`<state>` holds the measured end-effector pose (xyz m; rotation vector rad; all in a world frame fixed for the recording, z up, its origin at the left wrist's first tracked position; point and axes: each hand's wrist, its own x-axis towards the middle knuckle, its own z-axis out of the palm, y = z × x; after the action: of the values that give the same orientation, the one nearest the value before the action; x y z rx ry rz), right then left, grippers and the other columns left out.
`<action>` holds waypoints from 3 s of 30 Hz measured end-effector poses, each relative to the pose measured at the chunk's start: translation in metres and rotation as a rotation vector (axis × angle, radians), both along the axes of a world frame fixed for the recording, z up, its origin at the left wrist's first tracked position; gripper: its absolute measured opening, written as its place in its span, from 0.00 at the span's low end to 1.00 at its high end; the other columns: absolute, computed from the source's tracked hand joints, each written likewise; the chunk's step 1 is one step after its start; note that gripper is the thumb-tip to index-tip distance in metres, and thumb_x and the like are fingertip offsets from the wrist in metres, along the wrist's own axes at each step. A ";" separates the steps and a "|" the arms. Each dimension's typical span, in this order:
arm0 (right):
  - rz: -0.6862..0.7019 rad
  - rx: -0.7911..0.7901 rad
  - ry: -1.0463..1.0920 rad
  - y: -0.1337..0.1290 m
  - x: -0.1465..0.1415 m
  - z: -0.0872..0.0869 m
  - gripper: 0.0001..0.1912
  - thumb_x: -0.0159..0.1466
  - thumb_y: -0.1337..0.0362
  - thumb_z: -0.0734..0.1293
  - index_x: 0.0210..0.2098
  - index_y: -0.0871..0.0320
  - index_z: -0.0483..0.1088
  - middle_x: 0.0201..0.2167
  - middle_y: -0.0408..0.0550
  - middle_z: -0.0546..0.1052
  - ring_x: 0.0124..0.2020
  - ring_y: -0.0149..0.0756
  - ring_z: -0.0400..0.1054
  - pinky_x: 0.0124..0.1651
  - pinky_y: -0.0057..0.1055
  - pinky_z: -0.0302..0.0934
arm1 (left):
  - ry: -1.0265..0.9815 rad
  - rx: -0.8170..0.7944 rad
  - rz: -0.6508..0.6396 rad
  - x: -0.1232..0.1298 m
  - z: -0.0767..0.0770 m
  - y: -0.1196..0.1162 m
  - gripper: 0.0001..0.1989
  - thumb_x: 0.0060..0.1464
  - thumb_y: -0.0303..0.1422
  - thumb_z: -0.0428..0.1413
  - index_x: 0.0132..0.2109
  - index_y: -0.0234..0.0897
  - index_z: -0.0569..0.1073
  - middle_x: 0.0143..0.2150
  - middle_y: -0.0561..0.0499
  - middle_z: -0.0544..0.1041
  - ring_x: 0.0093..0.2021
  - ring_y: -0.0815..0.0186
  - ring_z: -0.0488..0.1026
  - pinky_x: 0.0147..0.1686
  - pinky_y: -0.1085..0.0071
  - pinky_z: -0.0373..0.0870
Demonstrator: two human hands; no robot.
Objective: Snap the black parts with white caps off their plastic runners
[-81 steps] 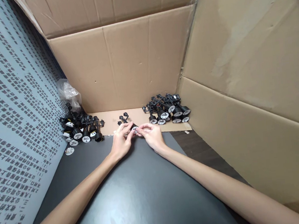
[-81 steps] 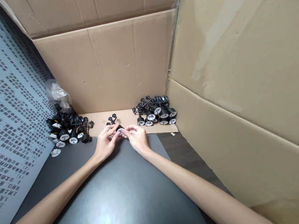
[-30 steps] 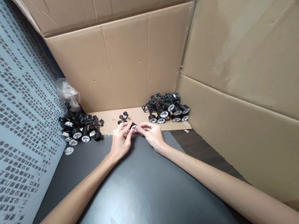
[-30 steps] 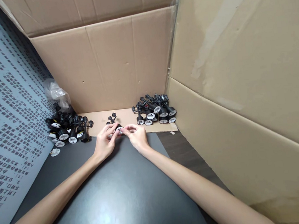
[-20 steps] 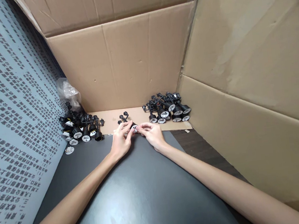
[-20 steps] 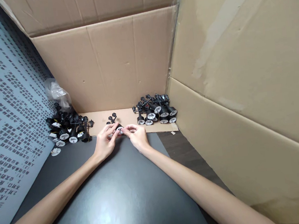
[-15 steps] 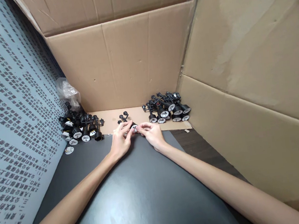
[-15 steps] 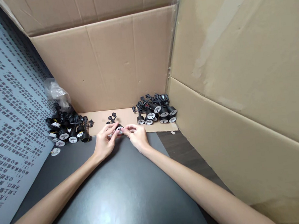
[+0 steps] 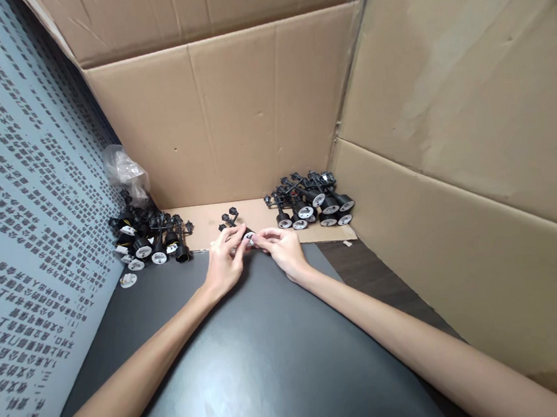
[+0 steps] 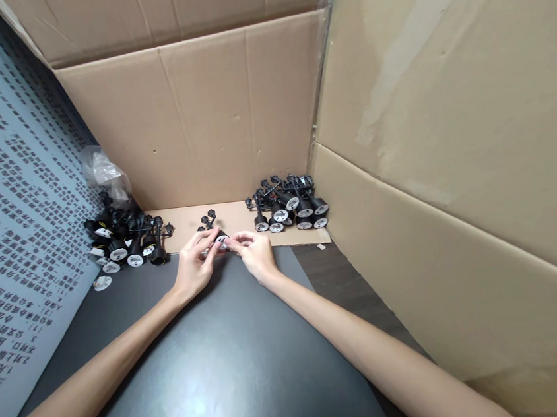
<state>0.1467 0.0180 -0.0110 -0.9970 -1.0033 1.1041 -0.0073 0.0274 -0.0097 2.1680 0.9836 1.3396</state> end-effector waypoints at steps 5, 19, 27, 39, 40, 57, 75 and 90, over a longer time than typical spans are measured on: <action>-0.018 -0.030 0.003 0.000 0.000 -0.002 0.24 0.41 0.48 0.78 0.25 0.61 0.74 0.22 0.49 0.77 0.26 0.36 0.72 0.29 0.29 0.65 | 0.108 0.100 0.056 0.000 0.001 -0.003 0.17 0.65 0.36 0.49 0.57 0.39 0.72 0.53 0.44 0.73 0.43 0.67 0.77 0.43 0.68 0.80; -0.036 -0.035 0.133 -0.002 -0.003 0.000 0.27 0.35 0.50 0.81 0.26 0.61 0.72 0.23 0.48 0.78 0.25 0.35 0.74 0.32 0.30 0.71 | 0.183 0.264 0.117 0.002 0.003 -0.003 0.17 0.66 0.32 0.48 0.58 0.37 0.70 0.51 0.43 0.73 0.47 0.66 0.75 0.46 0.68 0.78; -0.033 -0.011 0.109 0.000 -0.003 -0.002 0.27 0.37 0.49 0.81 0.27 0.61 0.71 0.23 0.47 0.77 0.25 0.34 0.74 0.31 0.29 0.70 | 0.171 0.255 0.113 0.002 0.002 -0.003 0.18 0.66 0.31 0.47 0.60 0.39 0.70 0.52 0.43 0.73 0.48 0.65 0.76 0.47 0.66 0.78; 0.036 0.148 -0.039 -0.005 -0.005 0.000 0.33 0.47 0.54 0.78 0.50 0.60 0.74 0.44 0.54 0.78 0.38 0.38 0.76 0.41 0.33 0.73 | 0.149 0.263 0.161 0.001 0.004 -0.002 0.17 0.66 0.34 0.48 0.59 0.39 0.71 0.54 0.44 0.75 0.49 0.64 0.76 0.50 0.66 0.76; 0.050 0.168 -0.055 -0.006 -0.005 0.000 0.32 0.48 0.56 0.77 0.51 0.59 0.74 0.46 0.55 0.77 0.39 0.38 0.75 0.41 0.33 0.73 | 0.148 0.267 0.164 0.001 0.004 -0.002 0.18 0.66 0.34 0.48 0.59 0.39 0.71 0.54 0.44 0.75 0.50 0.64 0.76 0.51 0.66 0.75; 0.037 0.253 -0.149 -0.009 -0.007 -0.003 0.23 0.56 0.61 0.72 0.52 0.56 0.75 0.46 0.51 0.76 0.41 0.35 0.74 0.46 0.31 0.72 | 0.125 0.187 0.124 0.002 0.006 -0.005 0.18 0.67 0.35 0.48 0.61 0.41 0.69 0.55 0.44 0.74 0.51 0.64 0.76 0.48 0.66 0.78; 0.094 0.124 0.003 0.002 -0.005 -0.008 0.26 0.45 0.60 0.77 0.43 0.59 0.73 0.39 0.50 0.79 0.38 0.37 0.75 0.42 0.33 0.72 | 0.099 0.088 0.088 0.003 0.006 -0.005 0.17 0.66 0.35 0.49 0.57 0.38 0.71 0.57 0.43 0.74 0.51 0.63 0.75 0.45 0.66 0.79; 0.094 0.177 -0.133 -0.001 -0.005 -0.010 0.21 0.54 0.61 0.72 0.47 0.57 0.70 0.41 0.51 0.78 0.39 0.36 0.74 0.43 0.35 0.70 | 0.095 0.109 0.136 0.004 0.009 -0.008 0.15 0.65 0.36 0.50 0.56 0.37 0.71 0.54 0.44 0.74 0.48 0.65 0.76 0.43 0.69 0.78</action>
<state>0.1415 0.0167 -0.0206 -0.8958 -1.2439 1.0163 -0.0033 0.0192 -0.0010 2.3005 1.1369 1.3925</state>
